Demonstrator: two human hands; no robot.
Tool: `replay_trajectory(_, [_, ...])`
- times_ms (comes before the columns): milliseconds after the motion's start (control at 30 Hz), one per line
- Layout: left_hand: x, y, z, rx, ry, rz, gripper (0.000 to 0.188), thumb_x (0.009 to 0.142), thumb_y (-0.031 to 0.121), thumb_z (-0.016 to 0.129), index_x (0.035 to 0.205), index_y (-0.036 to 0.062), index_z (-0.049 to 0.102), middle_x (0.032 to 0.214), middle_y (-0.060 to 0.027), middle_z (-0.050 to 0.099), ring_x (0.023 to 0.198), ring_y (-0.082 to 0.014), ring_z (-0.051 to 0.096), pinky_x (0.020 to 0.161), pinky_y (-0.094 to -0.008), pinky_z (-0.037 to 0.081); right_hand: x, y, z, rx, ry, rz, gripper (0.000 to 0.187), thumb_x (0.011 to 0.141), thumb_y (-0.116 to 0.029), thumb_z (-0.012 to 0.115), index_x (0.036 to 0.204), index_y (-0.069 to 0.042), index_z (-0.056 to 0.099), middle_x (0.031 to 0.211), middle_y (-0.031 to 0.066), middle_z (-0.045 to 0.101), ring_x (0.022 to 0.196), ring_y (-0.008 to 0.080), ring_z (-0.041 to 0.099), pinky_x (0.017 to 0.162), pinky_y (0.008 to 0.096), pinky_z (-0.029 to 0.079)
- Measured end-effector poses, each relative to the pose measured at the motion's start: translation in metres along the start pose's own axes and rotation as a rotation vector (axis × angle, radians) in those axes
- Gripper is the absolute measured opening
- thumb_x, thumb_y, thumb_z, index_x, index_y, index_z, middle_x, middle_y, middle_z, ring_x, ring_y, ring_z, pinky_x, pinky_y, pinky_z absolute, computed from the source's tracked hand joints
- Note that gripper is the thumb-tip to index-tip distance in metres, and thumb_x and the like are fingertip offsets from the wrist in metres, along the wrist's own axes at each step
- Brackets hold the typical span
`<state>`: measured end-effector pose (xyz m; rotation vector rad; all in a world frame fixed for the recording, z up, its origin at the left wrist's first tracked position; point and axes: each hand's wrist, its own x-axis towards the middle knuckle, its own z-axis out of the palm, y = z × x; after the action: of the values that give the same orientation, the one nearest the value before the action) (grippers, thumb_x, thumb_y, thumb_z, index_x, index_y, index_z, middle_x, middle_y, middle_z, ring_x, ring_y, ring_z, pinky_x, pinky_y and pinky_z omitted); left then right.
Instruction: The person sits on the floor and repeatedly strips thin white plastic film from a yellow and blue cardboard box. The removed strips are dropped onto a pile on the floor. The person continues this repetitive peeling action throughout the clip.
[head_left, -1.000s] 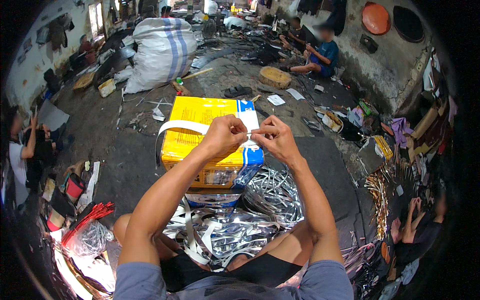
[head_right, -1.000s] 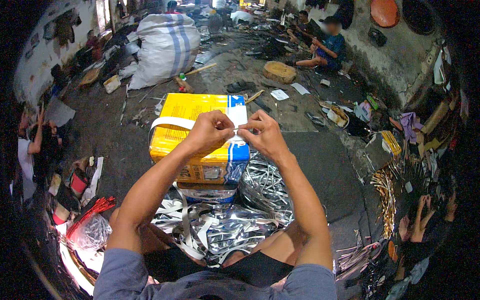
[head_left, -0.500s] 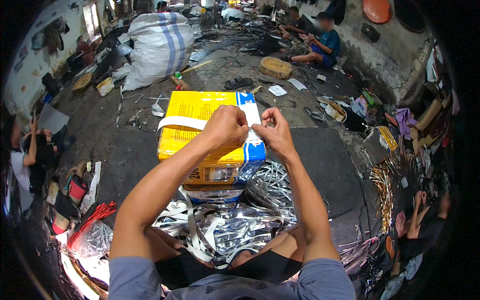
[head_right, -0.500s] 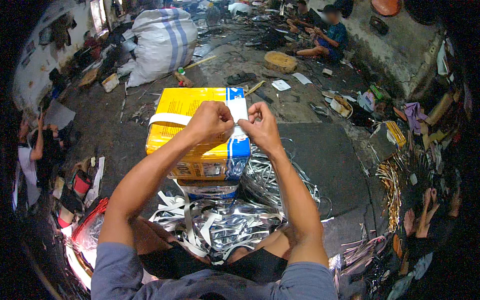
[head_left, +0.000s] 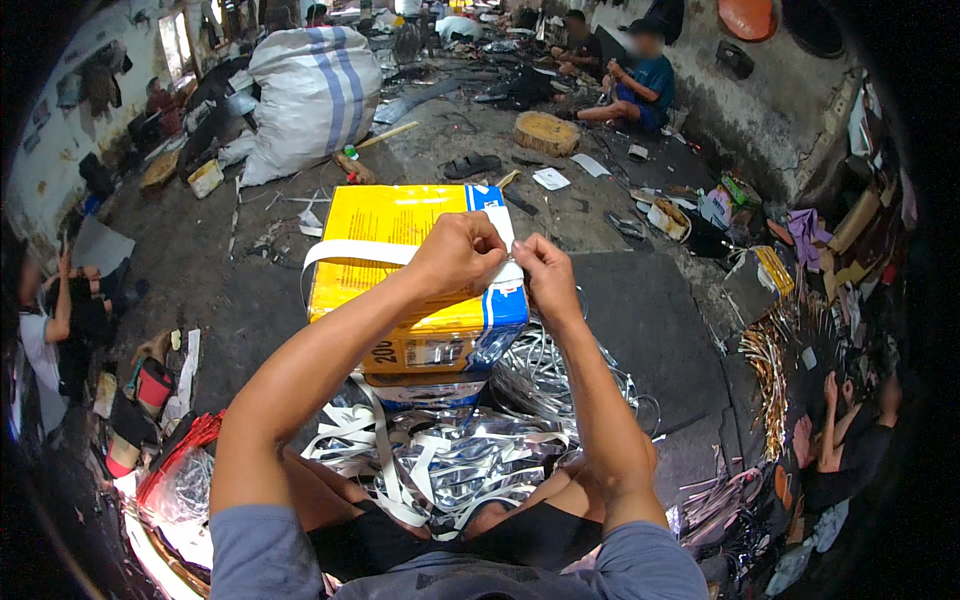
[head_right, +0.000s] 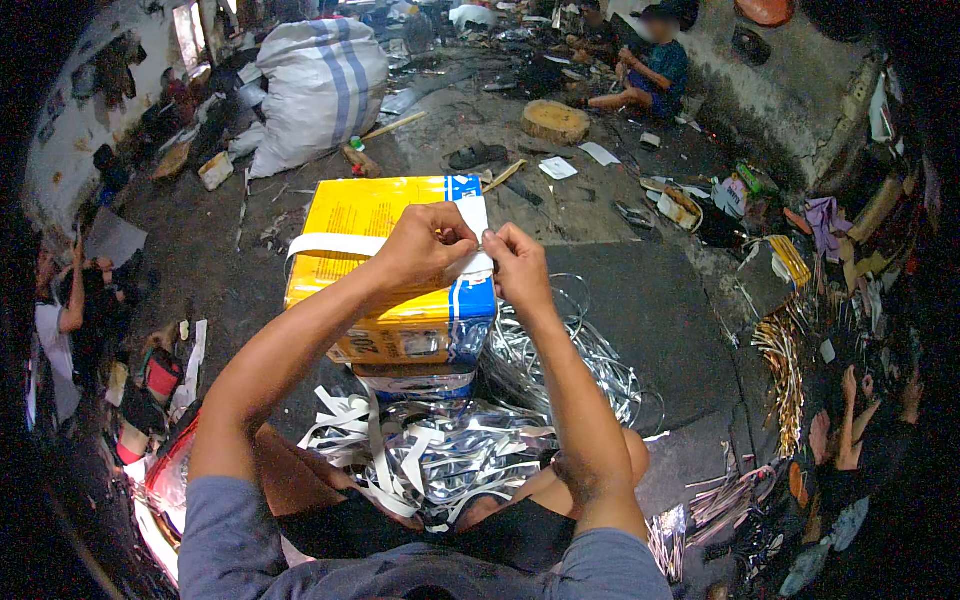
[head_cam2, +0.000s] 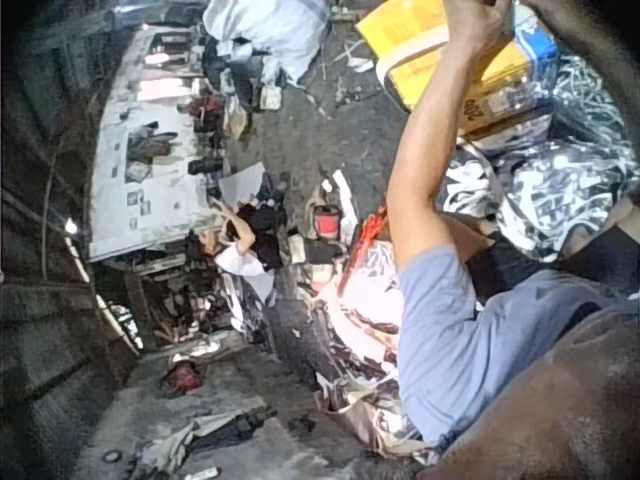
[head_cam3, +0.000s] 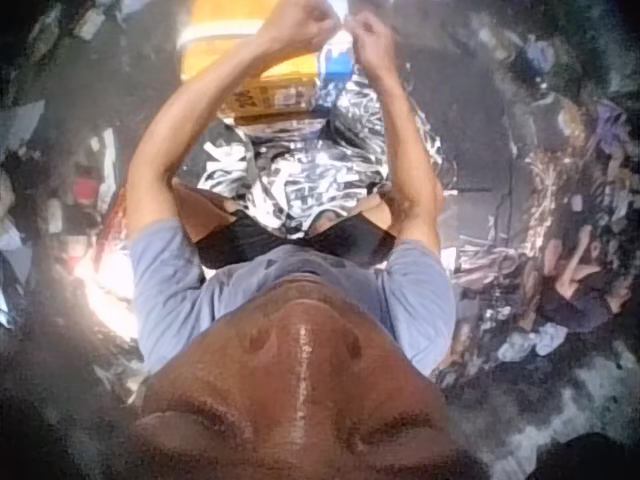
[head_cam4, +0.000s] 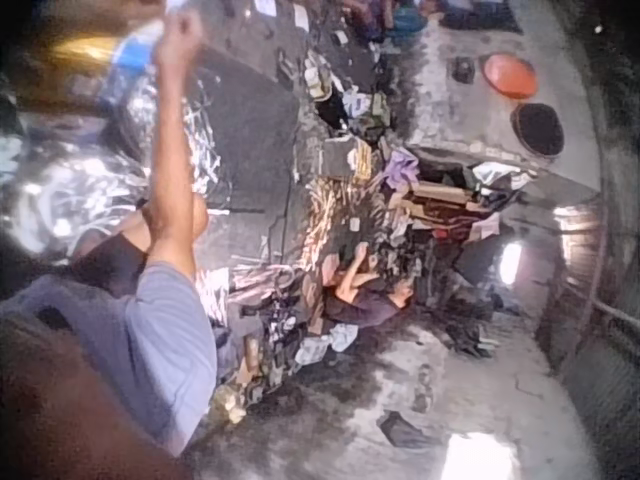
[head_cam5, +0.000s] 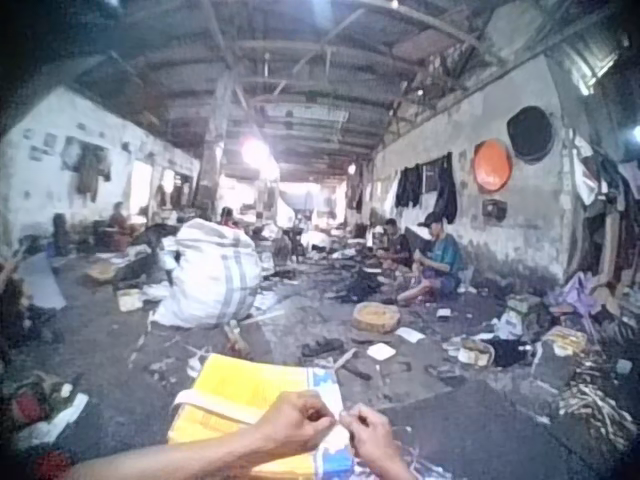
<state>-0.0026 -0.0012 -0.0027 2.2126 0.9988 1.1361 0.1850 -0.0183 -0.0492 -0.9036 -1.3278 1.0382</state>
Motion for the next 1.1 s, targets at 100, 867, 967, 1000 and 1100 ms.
replay_trajectory(100, [0.0,0.0,0.006,-0.103,0.04,0.02,0.01,0.082,0.009,0.077,0.084,-0.0013,0.075,0.078,-0.0107,0.07,0.069,-0.0157,0.063,0.064,-0.0305,0.051,-0.004,0.008,-0.004,0.641,-0.029,0.455,0.027,0.104,-0.026,0.064,0.084,-0.015,0.048,0.066,-0.0043,0.045,0.042,0.0049,0.035,0.035,0.021,0.025])
replay_trajectory(867, [0.004,0.003,0.005,-0.034,-0.009,-0.024,0.004,0.083,0.004,0.077,0.086,0.001,0.078,0.084,-0.0076,0.072,0.074,-0.0122,0.067,0.068,-0.0272,0.055,0.006,0.123,-0.018,-0.539,0.26,0.133,0.038,0.097,-0.027,0.059,0.084,0.006,0.072,0.081,0.0296,0.069,0.077,0.0466,0.067,0.072,0.0512,0.049])
replay_trajectory(967, [0.005,0.005,0.003,-0.026,-0.015,-0.022,0.004,0.083,0.004,0.077,0.086,0.0011,0.078,0.084,-0.0069,0.073,0.074,-0.0117,0.067,0.068,-0.0272,0.054,-0.021,0.192,-0.032,-0.655,0.26,0.253,0.036,0.094,-0.026,0.059,0.083,0.006,0.072,0.083,0.0289,0.069,0.079,0.0472,0.068,0.074,0.0522,0.05])
replay_trajectory(1000, [0.005,0.006,0.003,-0.023,-0.005,-0.021,0.004,0.083,0.004,0.077,0.086,0.0011,0.078,0.084,-0.0067,0.073,0.075,-0.0115,0.067,0.067,-0.0272,0.054,-0.029,0.215,-0.036,-0.705,0.253,0.297,0.034,0.093,-0.025,0.06,0.083,0.005,0.073,0.084,0.0286,0.07,0.079,0.0469,0.068,0.075,0.0521,0.051])
replay_trajectory(1100, [0.004,0.009,0.002,-0.014,-0.042,-0.035,0.004,0.084,0.004,0.077,0.087,0.0008,0.077,0.085,-0.0063,0.073,0.076,-0.0112,0.067,0.068,-0.027,0.055,-0.078,0.274,-0.052,-1.024,0.125,0.31,0.029,0.088,-0.023,0.061,0.084,0.002,0.076,0.087,0.0271,0.072,0.082,0.0441,0.071,0.079,0.0515,0.055])
